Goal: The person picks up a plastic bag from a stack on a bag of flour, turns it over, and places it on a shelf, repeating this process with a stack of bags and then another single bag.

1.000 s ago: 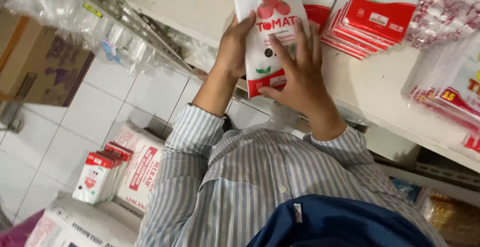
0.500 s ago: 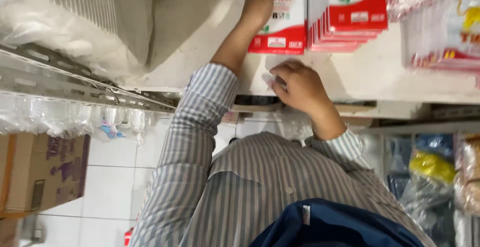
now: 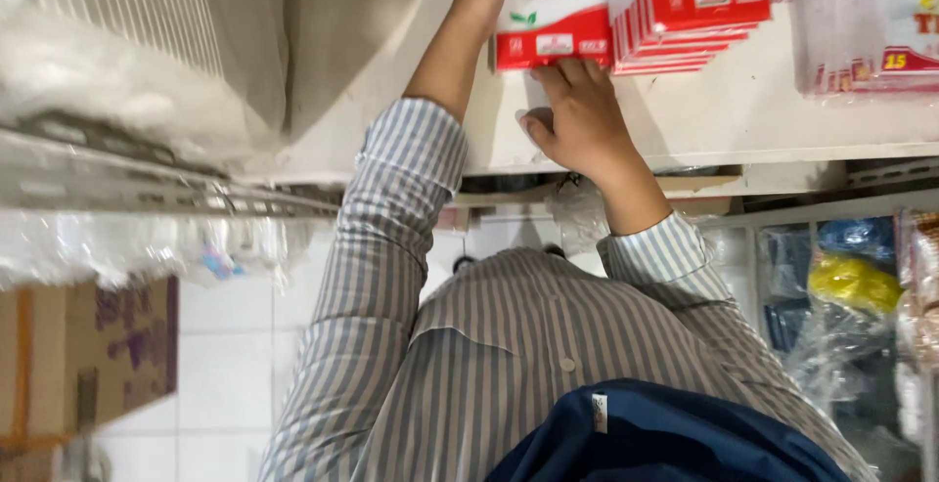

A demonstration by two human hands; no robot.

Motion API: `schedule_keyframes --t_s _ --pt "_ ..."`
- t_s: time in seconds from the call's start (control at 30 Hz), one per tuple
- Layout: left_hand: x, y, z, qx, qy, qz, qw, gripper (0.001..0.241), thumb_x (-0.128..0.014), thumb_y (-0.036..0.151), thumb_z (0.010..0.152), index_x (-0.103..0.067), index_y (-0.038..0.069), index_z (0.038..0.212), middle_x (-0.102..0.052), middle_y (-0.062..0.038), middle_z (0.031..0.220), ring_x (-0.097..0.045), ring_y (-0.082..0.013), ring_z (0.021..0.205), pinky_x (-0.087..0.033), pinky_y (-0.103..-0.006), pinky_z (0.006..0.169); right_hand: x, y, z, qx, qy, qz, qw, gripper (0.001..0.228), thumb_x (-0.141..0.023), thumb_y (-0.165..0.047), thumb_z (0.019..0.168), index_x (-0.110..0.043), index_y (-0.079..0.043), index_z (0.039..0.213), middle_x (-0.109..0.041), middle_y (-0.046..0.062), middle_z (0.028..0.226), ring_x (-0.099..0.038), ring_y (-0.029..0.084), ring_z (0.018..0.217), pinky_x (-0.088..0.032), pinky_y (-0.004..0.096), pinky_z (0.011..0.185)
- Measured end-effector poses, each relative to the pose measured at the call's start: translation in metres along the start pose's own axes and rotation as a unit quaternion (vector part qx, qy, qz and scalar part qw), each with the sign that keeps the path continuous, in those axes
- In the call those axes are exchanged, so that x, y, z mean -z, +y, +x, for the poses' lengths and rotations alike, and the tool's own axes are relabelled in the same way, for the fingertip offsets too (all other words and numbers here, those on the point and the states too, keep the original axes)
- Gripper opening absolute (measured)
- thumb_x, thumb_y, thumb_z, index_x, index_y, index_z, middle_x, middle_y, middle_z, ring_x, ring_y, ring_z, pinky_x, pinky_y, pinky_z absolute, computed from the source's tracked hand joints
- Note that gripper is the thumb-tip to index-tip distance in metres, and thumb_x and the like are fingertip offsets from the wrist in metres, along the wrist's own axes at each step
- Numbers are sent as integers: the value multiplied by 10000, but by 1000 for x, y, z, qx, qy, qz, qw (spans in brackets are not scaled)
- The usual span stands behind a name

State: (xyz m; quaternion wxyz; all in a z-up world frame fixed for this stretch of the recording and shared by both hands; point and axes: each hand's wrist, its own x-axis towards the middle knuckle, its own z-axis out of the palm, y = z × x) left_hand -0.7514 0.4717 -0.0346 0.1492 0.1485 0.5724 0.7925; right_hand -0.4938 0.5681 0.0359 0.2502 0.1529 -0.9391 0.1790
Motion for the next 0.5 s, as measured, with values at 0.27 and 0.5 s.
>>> schedule_keyframes --t_s 0.27,0.5 --pt "70 1 -78 -82 39 44 995 658 -458 498 1037 -484 -9 1457 -572 -133 1445 -528 -244 1361 -414 -416 1149 10 -28 -11 47 -111 276 954 406 -782 -109 873 -673 -39 1258 -637 157 1215 -634 327 1039 -525 411 805" --pt "50 57 -357 -137 234 57 961 799 -447 669 1035 -457 51 1541 -726 -127 1272 -671 -230 1209 -524 -390 1036 -35 -65 -11 249 -217 458 825 274 -747 -22 875 -698 -21 1144 -706 135 1087 -693 273 1000 -553 365 902"
